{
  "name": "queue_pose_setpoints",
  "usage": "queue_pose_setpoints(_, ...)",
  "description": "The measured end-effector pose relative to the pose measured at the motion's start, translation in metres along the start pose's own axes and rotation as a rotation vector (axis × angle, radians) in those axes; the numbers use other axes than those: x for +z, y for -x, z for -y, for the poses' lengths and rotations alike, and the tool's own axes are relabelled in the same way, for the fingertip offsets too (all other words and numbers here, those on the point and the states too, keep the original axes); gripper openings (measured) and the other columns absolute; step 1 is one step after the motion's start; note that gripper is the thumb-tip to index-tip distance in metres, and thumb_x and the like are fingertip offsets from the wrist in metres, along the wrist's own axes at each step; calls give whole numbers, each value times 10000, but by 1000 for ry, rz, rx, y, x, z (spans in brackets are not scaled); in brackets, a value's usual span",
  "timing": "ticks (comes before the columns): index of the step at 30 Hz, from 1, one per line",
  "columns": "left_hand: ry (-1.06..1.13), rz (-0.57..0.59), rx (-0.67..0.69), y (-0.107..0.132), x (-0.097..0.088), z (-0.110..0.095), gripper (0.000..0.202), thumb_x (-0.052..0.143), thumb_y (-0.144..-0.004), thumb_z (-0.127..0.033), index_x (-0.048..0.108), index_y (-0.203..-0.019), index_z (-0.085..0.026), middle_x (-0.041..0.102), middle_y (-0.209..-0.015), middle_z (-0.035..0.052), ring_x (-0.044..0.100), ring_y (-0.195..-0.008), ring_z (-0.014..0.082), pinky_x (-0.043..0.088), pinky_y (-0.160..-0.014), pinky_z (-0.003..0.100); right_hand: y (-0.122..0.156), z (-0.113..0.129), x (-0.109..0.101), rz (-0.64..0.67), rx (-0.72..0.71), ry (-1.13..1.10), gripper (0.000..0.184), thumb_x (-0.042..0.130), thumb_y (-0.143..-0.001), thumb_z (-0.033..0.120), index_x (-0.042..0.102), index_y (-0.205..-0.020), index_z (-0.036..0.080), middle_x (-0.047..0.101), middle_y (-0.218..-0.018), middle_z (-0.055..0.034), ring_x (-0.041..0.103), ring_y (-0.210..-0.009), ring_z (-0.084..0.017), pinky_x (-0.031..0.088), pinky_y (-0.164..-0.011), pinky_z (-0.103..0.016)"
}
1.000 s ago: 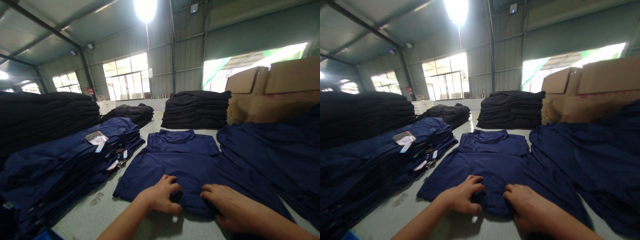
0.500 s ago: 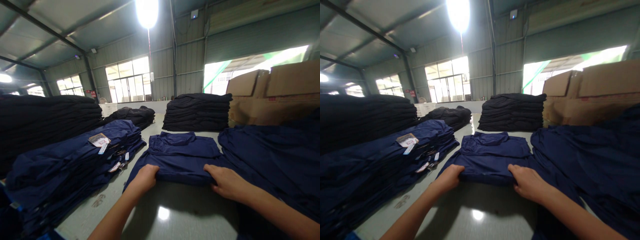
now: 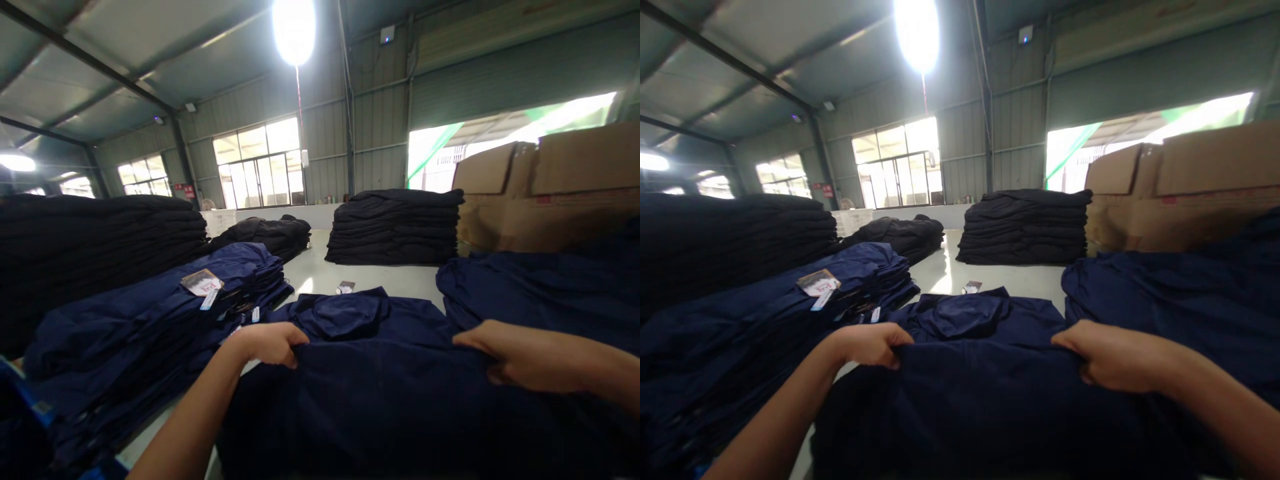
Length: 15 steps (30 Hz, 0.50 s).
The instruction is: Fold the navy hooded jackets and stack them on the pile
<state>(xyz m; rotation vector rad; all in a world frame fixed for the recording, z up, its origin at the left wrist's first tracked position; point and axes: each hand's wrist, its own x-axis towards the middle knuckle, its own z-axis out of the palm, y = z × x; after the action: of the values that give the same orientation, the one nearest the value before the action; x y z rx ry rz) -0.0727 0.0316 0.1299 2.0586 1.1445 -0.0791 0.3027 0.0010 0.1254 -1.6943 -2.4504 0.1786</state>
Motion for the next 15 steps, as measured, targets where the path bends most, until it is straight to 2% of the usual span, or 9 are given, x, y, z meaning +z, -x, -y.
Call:
queue_pose_setpoints(2,-237,-171,-39,1,-14,1,190,535,-620,-107,630,-765,-186,652,-750,-51,582,-751,143,448,-704,213,-14,4,-17,122,4,22,381,479,-574,12,693,-768,262,698,-814,-21,629,-761,-180,424,-656,-262)
queue_pose_setpoints(3,-343,-254,-78,0,-20,1,161,546,-653,-121,633,-772,-184,663,-785,-29,592,-775,159,444,-704,223,-23,5,-24,134,26,60,384,465,-610,9,694,-803,250,696,-849,-39,628,-791,-189,419,-671,-273)
queue_pose_setpoints(7,-572,-645,-322,-18,-33,-2,166,492,-777,-178,627,-874,-191,669,-951,70,615,-876,234,438,-709,295,-63,10,-36,-11,166,296,418,432,-711,15,652,-1015,199,663,-1057,-118,617,-932,-234,409,-712,-301)
queue_pose_setpoints(10,-630,-850,-438,-41,-37,0,239,413,-809,-158,594,-964,-178,648,-1018,115,602,-940,260,425,-748,347,-95,12,-28,-98,222,390,416,416,-733,28,604,-1076,169,645,-1087,-159,614,-957,-268,414,-701,-318)
queue_pose_setpoints(15,-653,-1016,-483,-87,-47,27,296,310,-863,-205,598,-893,-150,653,-936,120,584,-955,244,374,-833,376,-148,0,2,-195,272,386,357,360,-779,61,547,-1076,122,645,-1022,-190,624,-910,-292,424,-662,-352)
